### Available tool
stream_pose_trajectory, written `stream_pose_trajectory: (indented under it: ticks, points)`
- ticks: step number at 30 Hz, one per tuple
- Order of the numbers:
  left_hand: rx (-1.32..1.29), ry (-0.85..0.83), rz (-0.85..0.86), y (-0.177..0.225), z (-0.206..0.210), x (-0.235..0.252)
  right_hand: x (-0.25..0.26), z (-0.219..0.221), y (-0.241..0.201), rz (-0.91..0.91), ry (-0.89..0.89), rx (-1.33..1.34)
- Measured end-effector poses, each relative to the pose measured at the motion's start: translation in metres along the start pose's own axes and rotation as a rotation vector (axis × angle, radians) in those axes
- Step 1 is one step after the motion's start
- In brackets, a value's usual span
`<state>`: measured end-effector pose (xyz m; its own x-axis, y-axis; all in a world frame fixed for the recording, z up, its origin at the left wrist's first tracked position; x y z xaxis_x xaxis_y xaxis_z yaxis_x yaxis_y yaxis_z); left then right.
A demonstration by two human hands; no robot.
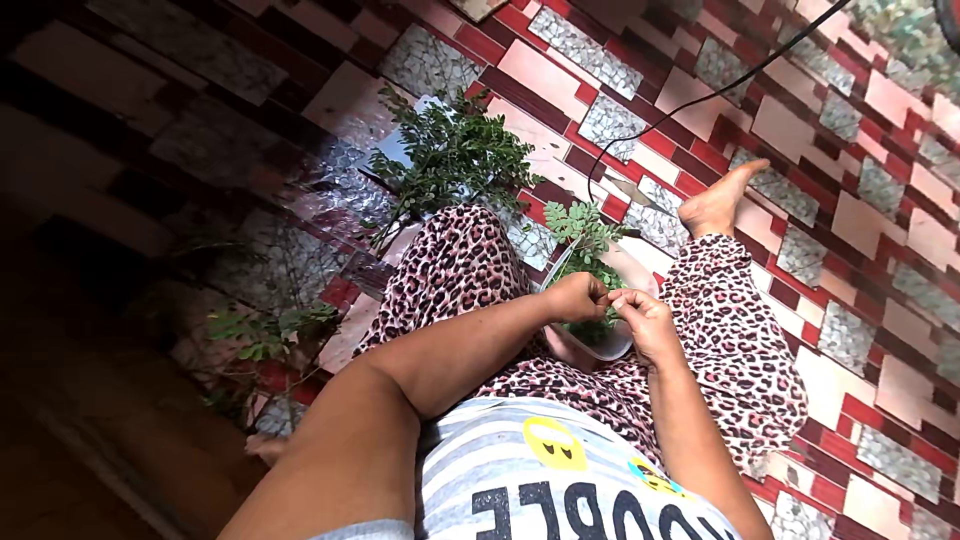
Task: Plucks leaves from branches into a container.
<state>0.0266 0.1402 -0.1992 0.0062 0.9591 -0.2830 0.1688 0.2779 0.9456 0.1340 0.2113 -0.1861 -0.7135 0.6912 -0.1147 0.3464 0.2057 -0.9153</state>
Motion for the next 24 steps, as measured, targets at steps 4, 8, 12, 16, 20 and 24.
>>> stream_pose_trajectory:
  ticks: [4,8,12,16,20,24]
  points:
    - [-0.226,0.117,-0.011,-0.006,-0.010,-0.001,0.005,-0.010,-0.002,-0.014,0.110,0.053]
    - [-0.581,0.170,-0.155,-0.018,-0.017,-0.002,0.004,-0.012,0.009,0.019,0.160,0.143]
    - [-0.695,0.190,-0.196,-0.024,-0.016,0.001,-0.001,0.001,0.009,0.084,0.136,0.402]
    - [-0.670,0.191,-0.177,-0.025,-0.013,0.005,-0.001,0.007,0.005,0.071,0.118,0.454]
    - [-0.584,0.185,-0.137,-0.024,-0.009,0.004,0.001,0.006,0.009,0.042,0.147,0.381]
    - [-0.567,0.159,-0.179,-0.024,-0.007,0.007,0.002,0.005,0.013,0.013,0.130,0.336]
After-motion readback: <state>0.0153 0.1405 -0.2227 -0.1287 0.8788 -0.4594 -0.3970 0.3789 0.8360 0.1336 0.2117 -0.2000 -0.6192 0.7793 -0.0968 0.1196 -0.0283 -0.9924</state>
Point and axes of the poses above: each hand's wrist, its own x-axis towards the middle knuckle, its own z-axis out of the palm, y = z × x, the point moved 9 cm from there along x, towards the middle knuckle, and after that the axes turned 7 degrees about -z, right-handed, at the moved point
